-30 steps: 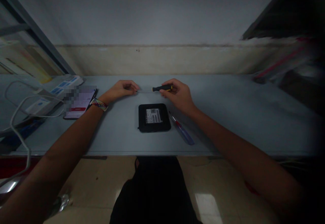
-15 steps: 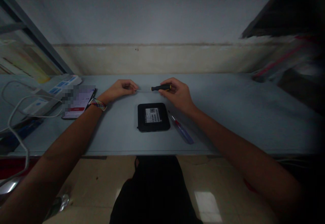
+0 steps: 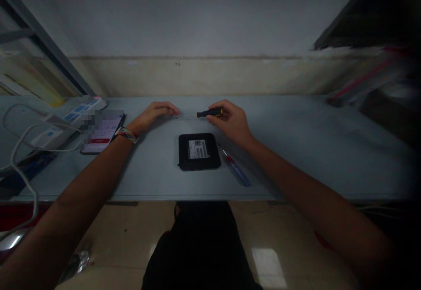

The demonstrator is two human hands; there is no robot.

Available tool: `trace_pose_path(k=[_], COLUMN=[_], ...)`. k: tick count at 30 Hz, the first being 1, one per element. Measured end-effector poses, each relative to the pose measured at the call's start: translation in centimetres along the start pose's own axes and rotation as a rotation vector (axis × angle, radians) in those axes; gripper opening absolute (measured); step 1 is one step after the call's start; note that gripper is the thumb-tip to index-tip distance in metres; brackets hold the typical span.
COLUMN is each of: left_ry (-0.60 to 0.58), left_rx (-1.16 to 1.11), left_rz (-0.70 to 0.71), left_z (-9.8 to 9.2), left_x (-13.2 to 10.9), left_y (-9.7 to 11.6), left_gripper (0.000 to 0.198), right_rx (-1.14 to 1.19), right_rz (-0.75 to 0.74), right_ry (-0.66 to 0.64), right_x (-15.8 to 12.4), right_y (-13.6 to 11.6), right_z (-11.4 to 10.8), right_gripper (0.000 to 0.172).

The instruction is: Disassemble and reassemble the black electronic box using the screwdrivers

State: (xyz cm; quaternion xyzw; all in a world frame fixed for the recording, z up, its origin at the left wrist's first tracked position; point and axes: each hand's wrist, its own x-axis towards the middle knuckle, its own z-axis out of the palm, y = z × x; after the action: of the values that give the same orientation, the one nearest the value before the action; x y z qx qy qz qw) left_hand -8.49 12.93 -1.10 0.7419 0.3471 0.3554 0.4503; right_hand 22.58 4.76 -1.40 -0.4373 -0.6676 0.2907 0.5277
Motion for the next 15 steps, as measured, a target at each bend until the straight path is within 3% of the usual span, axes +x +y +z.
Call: trace_pose_path(k=[5,10,15], left_ry=[0.075,0.089,0.059], left_rx=[0.103,0.338,0.375], left_rz=[0.087,0.358,0.471], left_z=[1.0,4.2,6.4], left_x=[-0.3,-1.1,-1.3], left_y=[1.9,5.4,6.9], left_gripper=[0.021,0.022,0.023], right_rx=[0.015,0.046,0.083], right_rz=[-0.010,-0.026,-0.029], right_ry=[0.004,0.001,-0.007], right_x=[0.0,-0.3,-1.0], right_y=[-0.3,-1.3,-2.7], right_z=[0.1,0.1,0.1], right_gripper=[0.026,0.027,0.027])
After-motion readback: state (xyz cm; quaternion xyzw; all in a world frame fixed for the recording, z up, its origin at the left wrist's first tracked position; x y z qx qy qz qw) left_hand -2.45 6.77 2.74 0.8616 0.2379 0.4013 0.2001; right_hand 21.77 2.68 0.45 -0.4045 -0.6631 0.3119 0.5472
